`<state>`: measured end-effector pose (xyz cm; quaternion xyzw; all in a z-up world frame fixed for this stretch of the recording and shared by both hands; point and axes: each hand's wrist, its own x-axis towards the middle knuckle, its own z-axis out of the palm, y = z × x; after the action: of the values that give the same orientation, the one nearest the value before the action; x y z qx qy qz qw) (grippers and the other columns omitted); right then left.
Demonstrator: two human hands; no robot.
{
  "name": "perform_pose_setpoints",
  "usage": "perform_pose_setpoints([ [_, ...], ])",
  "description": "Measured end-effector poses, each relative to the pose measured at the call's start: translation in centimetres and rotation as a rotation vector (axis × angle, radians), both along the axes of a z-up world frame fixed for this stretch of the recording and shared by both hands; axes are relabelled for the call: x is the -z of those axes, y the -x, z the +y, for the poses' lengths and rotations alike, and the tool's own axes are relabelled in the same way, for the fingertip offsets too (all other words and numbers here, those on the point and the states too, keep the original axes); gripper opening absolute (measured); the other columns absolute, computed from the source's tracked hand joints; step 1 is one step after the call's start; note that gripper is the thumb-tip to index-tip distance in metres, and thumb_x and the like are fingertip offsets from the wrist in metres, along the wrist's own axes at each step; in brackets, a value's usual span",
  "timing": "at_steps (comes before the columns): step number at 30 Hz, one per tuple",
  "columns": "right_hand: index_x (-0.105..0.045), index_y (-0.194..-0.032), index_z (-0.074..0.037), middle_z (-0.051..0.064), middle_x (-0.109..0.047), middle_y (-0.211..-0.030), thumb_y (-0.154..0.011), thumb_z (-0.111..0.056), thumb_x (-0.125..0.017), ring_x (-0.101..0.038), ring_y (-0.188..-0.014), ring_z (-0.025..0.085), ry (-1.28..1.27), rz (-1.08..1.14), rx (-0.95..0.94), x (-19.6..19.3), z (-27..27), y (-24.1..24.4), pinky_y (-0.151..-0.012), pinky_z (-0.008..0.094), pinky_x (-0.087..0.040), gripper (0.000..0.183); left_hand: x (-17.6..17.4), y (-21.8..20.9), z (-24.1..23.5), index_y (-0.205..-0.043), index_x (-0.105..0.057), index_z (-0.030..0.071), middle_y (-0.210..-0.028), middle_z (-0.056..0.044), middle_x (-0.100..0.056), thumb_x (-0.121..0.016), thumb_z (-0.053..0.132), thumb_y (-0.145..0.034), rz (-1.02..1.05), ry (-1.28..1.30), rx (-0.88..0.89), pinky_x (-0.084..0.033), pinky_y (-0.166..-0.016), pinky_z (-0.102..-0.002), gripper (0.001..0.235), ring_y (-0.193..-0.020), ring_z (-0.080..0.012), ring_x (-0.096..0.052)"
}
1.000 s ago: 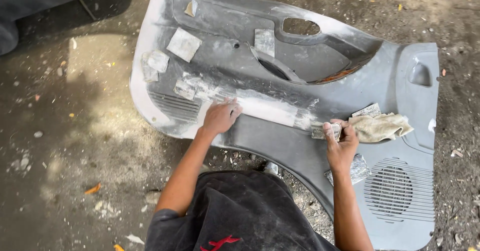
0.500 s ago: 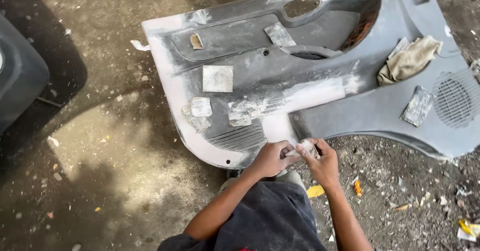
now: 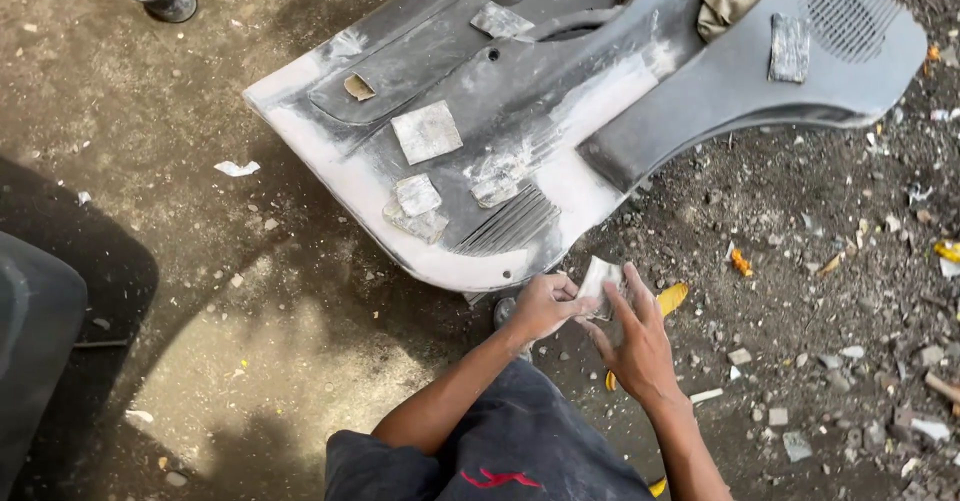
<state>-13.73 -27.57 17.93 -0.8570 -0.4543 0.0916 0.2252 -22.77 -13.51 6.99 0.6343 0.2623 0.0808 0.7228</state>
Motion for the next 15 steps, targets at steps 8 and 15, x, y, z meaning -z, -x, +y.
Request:
perform_pose_setpoints([
  [8, -0.074, -0.125, -0.014, 0.005, -0.068, -0.133, -0.092, -0.016, -0.072, -0.067, -0.119, 0.027, -0.040, 0.168, -0.122, -0.3, 1.0, 13.6, -0.099, 0.042, -0.056, 0.033, -6.3, 19.0, 3.4, -0.100, -0.073, 0.004, -0.087, -0.008, -0.078, -0.079, 0.029, -0.091, 0.057, 0.259, 0.088, -0.056, -0.067, -0.023, 0.028, -0.074, -0.0100, -0.071],
  [15, -0.078, -0.113, -0.010, 0.009, -0.075, -0.119, -0.092, -0.014, -0.070, -0.075, -0.099, 0.025, -0.118, 0.259, -0.043, 0.3, 3.3, 20.0, -0.086, 0.038, -0.061, 0.023, -21.2, 32.9, 7.9, -0.113, -0.072, 0.006, -0.106, -0.007, -0.074, -0.084, 0.040, -0.087, -0.332, 0.099, 0.941, -0.058, -0.083, -0.030, 0.044, -0.092, -0.0130, -0.071],
])
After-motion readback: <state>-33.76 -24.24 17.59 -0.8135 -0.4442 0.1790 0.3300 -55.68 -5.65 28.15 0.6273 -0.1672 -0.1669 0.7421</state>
